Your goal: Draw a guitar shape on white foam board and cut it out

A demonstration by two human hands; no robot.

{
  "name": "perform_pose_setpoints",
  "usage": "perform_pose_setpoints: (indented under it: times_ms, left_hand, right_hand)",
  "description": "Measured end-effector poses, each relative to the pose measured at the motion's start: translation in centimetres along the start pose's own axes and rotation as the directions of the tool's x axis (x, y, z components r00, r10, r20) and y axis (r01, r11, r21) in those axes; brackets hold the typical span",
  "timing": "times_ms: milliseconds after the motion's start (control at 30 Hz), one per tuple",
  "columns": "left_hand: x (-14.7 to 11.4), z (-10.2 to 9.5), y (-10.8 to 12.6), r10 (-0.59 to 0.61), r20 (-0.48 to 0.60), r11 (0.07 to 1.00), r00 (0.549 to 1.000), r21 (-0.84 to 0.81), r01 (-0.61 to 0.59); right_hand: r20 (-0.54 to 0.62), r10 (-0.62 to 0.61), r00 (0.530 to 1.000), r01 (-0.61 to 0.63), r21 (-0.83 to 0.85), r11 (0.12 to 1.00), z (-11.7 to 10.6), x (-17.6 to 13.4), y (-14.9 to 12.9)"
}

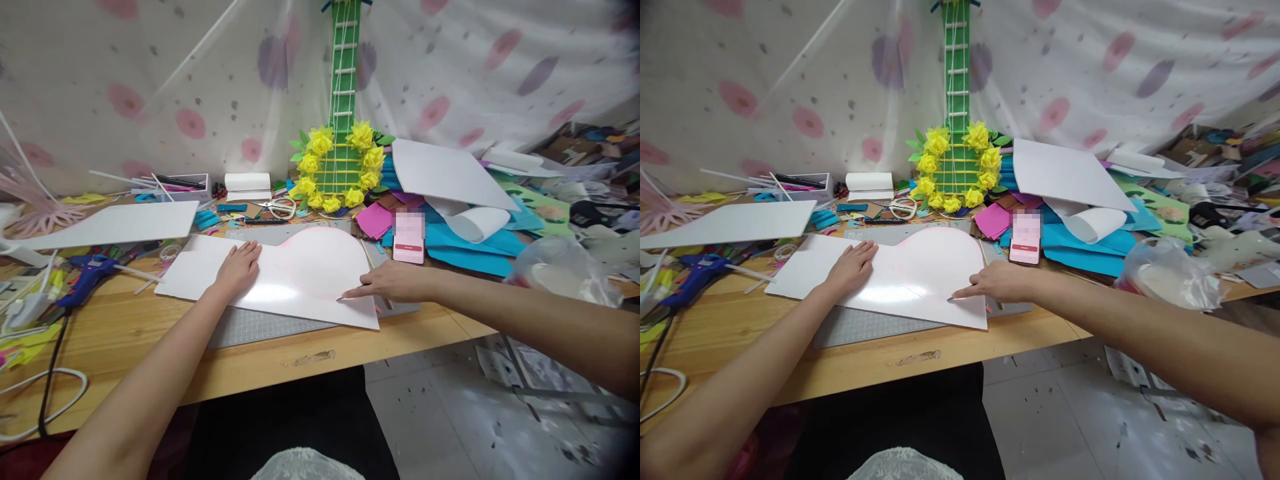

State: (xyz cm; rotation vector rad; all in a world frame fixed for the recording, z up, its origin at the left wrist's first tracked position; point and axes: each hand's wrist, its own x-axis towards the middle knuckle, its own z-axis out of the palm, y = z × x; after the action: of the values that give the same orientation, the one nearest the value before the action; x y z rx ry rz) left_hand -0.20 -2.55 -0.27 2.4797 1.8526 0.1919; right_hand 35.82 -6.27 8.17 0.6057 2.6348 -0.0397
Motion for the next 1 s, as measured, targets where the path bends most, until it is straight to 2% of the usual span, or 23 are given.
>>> perform_pose_setpoints:
  times_ms: [100, 233, 367, 567, 633, 733, 867, 1000]
  left_hand:
    - [0.3, -0.4, 0.4, 0.003, -0.050, 1.000, 0.999, 0.000, -0.003]
    - [0.6, -0.2, -0.2, -0.094, -0.120, 0.995, 0.988, 0.006, 0.096]
    - [0.1, 0.3, -1.1, -0.173, -0.075, 0.985, 0.982, 0.011, 0.175]
    - [-0.6, 0.2, -0.7, -0.175, -0.046, 0.985, 0.984, -0.002, 0.175]
    - [-0.8, 0.0, -0.2, -0.177, -0.070, 0.984, 0.982, -0.016, 0.176]
    - [-0.8, -0.3, 0.4, -0.236, -0.172, 0.972, 0.956, -0.054, 0.230]
    - [-1.1, -2.0, 1.2, -0.314, -0.334, 0.949, 0.889, -0.147, 0.280]
    - [-2.5, -5.5, 2.4, -0.299, -0.428, 0.952, 0.853, -0.202, 0.232]
  right_hand:
    - [-0.020, 0.016, 1.000, -0.015, 0.021, 1.000, 0.4, -0.4, -0.7]
    - [-0.045, 0.012, 0.999, -0.009, 0.061, 0.998, 0.7, -0.7, -1.4]
    - [-0.130, 0.008, 0.992, -0.002, 0.041, 0.999, 1.3, -1.3, -1.2]
    - [-0.239, 0.000, 0.971, 0.004, 0.018, 1.000, 2.3, -2.3, -1.0]
    - [-0.253, 0.002, 0.968, 0.009, 0.043, 0.999, 2.4, -2.7, -1.1]
    - [-0.273, 0.039, 0.961, -0.012, 0.099, 0.995, 2.8, -3.2, -1.2]
    - [-0.313, 0.082, 0.946, -0.041, 0.137, 0.990, 3.8, -3.8, -1.3]
    - [-0.362, 0.132, 0.923, -0.083, 0.150, 0.985, 4.7, -4.9, -1.4]
